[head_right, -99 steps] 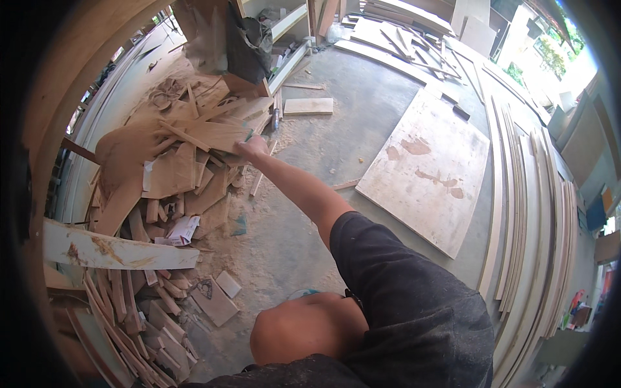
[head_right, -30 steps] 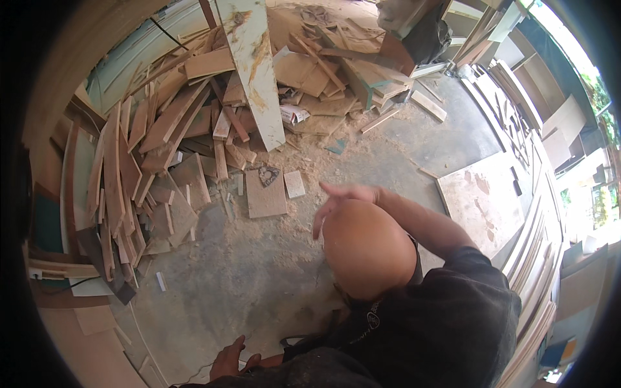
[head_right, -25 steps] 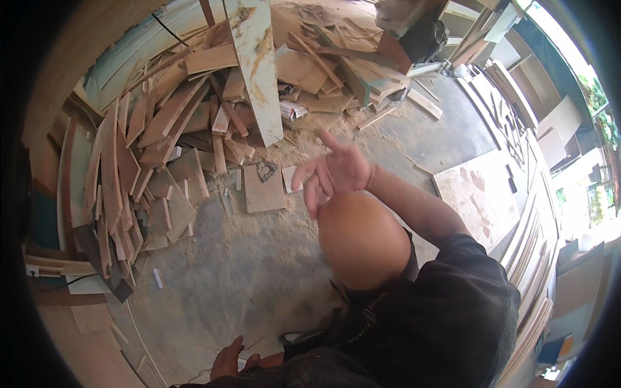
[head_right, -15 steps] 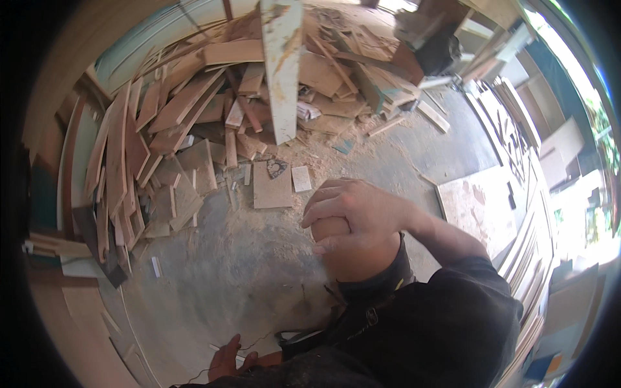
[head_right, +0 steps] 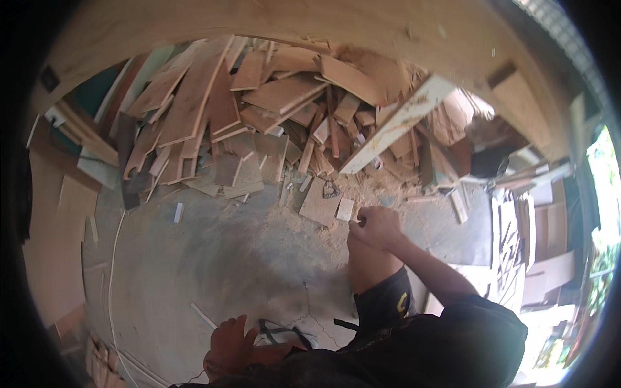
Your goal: The person uses a tape measure to mark a piece of wood, hammers a nail, and sorts through wood scraps on the floor.
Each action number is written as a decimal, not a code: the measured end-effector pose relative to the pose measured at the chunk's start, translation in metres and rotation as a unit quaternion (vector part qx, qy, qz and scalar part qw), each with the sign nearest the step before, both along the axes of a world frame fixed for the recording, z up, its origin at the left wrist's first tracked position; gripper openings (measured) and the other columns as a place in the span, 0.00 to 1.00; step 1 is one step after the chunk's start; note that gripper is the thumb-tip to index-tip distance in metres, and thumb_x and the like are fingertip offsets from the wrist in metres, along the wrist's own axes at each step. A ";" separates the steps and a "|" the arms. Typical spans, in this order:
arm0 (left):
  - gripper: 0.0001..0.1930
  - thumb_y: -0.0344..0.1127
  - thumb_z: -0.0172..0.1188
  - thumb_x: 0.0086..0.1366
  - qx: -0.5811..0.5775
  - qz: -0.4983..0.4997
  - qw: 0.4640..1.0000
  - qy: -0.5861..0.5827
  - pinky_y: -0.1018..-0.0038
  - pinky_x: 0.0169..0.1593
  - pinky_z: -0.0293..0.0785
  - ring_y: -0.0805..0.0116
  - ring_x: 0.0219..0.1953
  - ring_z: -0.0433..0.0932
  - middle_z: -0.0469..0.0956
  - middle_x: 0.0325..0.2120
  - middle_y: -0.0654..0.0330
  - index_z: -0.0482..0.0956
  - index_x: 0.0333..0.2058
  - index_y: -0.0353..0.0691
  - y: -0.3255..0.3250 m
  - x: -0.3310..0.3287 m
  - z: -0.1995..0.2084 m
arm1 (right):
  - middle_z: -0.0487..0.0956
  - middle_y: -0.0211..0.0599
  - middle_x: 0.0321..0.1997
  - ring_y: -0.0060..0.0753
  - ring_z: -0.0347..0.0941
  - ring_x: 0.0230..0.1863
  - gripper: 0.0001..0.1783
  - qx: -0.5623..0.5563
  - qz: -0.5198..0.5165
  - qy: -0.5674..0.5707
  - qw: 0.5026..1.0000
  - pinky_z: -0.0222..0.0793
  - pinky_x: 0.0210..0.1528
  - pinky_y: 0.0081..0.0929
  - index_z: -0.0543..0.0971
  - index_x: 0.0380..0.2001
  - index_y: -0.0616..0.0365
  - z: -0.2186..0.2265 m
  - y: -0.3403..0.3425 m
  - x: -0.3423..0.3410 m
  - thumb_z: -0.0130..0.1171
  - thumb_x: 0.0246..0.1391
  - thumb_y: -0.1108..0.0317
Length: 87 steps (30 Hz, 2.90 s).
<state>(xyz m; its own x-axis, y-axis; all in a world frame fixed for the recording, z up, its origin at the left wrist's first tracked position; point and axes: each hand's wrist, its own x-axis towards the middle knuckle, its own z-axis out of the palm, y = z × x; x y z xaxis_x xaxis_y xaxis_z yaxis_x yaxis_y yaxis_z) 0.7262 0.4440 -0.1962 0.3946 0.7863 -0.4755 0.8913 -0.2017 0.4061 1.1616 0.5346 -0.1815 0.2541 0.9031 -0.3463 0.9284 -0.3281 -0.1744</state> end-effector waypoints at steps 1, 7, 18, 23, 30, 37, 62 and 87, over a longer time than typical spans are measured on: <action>0.21 0.52 0.66 0.63 -0.025 0.017 0.999 0.014 0.53 0.45 0.78 0.46 0.41 0.83 0.83 0.34 0.51 0.81 0.44 0.40 -0.008 -0.001 -0.001 | 0.84 0.48 0.40 0.54 0.82 0.43 0.21 -0.004 0.004 -0.025 1.000 0.77 0.47 0.49 0.86 0.31 0.55 0.005 0.002 -0.004 0.61 0.53 0.47; 0.26 0.58 0.58 0.65 -0.170 0.028 0.982 0.078 0.48 0.48 0.79 0.42 0.42 0.84 0.85 0.35 0.44 0.82 0.47 0.40 -0.047 -0.016 -0.047 | 0.81 0.43 0.41 0.50 0.76 0.53 0.17 0.059 0.112 -0.093 0.988 0.74 0.50 0.52 0.85 0.33 0.55 0.041 -0.024 -0.021 0.61 0.54 0.51; 0.26 0.53 0.59 0.70 -0.160 0.179 0.941 -0.237 0.58 0.53 0.78 0.47 0.46 0.84 0.85 0.43 0.44 0.79 0.55 0.39 -0.104 0.089 0.206 | 0.82 0.50 0.57 0.55 0.75 0.61 0.22 -0.269 0.175 0.071 0.945 0.73 0.60 0.50 0.87 0.46 0.44 0.348 -0.150 -0.047 0.61 0.53 0.47; 0.26 0.54 0.59 0.70 -0.202 0.125 0.943 -0.233 0.61 0.52 0.78 0.52 0.46 0.85 0.85 0.43 0.46 0.80 0.55 0.39 -0.100 0.123 0.336 | 0.86 0.47 0.46 0.51 0.82 0.50 0.23 -0.152 -0.132 0.213 0.956 0.75 0.54 0.47 0.87 0.46 0.48 0.439 -0.176 0.019 0.57 0.56 0.46; 0.24 0.53 0.61 0.68 -0.150 -0.001 0.985 -0.085 0.59 0.54 0.77 0.47 0.50 0.83 0.85 0.44 0.45 0.82 0.52 0.38 -0.069 0.100 0.378 | 0.84 0.52 0.40 0.56 0.82 0.42 0.15 0.263 -0.401 0.105 0.871 0.76 0.45 0.49 0.86 0.37 0.54 0.501 -0.176 0.167 0.60 0.56 0.56; 0.25 0.52 0.62 0.67 -0.115 0.039 0.992 0.034 0.58 0.54 0.78 0.46 0.48 0.84 0.86 0.43 0.45 0.82 0.52 0.38 -0.028 0.164 0.420 | 0.74 0.51 0.61 0.54 0.66 0.66 0.25 0.281 -0.530 -0.126 0.790 0.62 0.67 0.46 0.81 0.54 0.52 0.560 -0.228 0.357 0.65 0.55 0.54; 0.28 0.57 0.59 0.69 -0.163 -0.091 0.979 -0.077 0.61 0.55 0.76 0.45 0.53 0.82 0.83 0.48 0.44 0.80 0.55 0.38 0.036 0.409 0.483 | 0.83 0.56 0.49 0.56 0.80 0.51 0.43 0.204 -0.547 0.087 0.808 0.75 0.55 0.45 0.76 0.56 0.63 0.602 -0.294 0.490 0.75 0.41 0.46; 0.25 0.48 0.42 0.81 -0.573 -0.155 0.710 -0.379 0.65 0.60 0.71 0.64 0.59 0.76 0.77 0.58 0.56 0.67 0.66 0.38 0.033 0.626 0.674 | 0.84 0.35 0.47 0.22 0.80 0.42 0.31 0.402 -0.428 0.621 0.519 0.75 0.46 0.22 0.76 0.62 0.65 0.689 -0.261 0.281 0.50 0.70 0.50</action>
